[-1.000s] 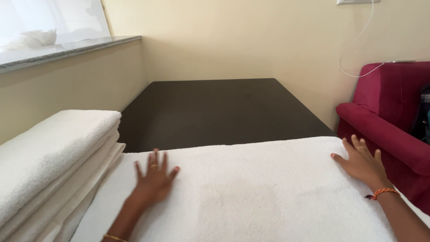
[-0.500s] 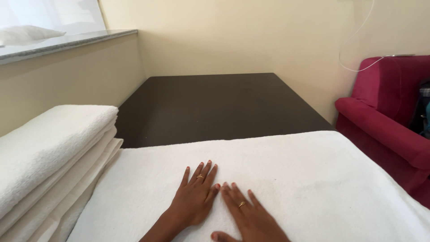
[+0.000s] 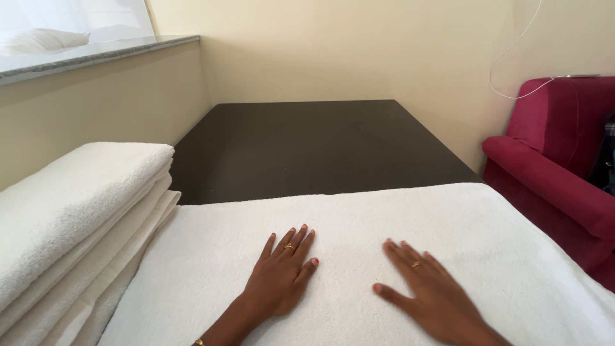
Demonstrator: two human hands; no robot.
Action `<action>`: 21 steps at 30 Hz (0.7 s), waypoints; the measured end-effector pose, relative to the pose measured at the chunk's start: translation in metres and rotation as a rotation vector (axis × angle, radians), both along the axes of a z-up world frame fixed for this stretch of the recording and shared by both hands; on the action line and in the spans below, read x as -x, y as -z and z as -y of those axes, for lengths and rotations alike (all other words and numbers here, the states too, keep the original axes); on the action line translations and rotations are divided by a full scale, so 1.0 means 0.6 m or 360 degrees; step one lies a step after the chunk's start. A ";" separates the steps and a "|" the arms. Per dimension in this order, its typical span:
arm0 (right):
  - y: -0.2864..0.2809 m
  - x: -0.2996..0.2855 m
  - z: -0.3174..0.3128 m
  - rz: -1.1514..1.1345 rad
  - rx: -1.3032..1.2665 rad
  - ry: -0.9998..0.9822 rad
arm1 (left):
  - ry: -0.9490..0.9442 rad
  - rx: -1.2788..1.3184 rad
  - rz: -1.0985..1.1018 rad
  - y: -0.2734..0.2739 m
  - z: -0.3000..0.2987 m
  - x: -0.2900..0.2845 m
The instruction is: The person folds a white towel on a dark table. They smooth the towel, fold it in half lengthwise, then fold it again into a smaller rectangle, and finally fold it once more to create a compact stack.
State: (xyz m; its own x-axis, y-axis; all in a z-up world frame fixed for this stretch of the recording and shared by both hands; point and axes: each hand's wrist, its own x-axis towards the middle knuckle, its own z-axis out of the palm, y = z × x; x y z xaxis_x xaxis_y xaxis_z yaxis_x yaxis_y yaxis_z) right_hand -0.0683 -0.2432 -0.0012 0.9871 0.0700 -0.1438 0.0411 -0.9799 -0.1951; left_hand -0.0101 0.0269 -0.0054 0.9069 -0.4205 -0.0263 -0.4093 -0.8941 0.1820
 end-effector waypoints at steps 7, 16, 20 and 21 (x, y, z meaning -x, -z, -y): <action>0.022 -0.024 0.099 -0.0030 0.0190 0.0251 | -0.0017 -0.0023 -0.0017 0.002 0.002 -0.001; 0.067 -0.051 0.236 -0.0037 0.0483 0.0507 | -0.0013 -0.0002 -0.0014 0.004 -0.004 -0.004; 0.100 -0.058 0.316 -0.0034 0.0587 0.0641 | -0.0001 -0.0018 -0.0023 -0.014 -0.019 -0.006; 0.110 -0.060 0.337 -0.0037 0.0637 0.0665 | -0.0032 -0.0028 -0.0058 -0.024 -0.024 -0.004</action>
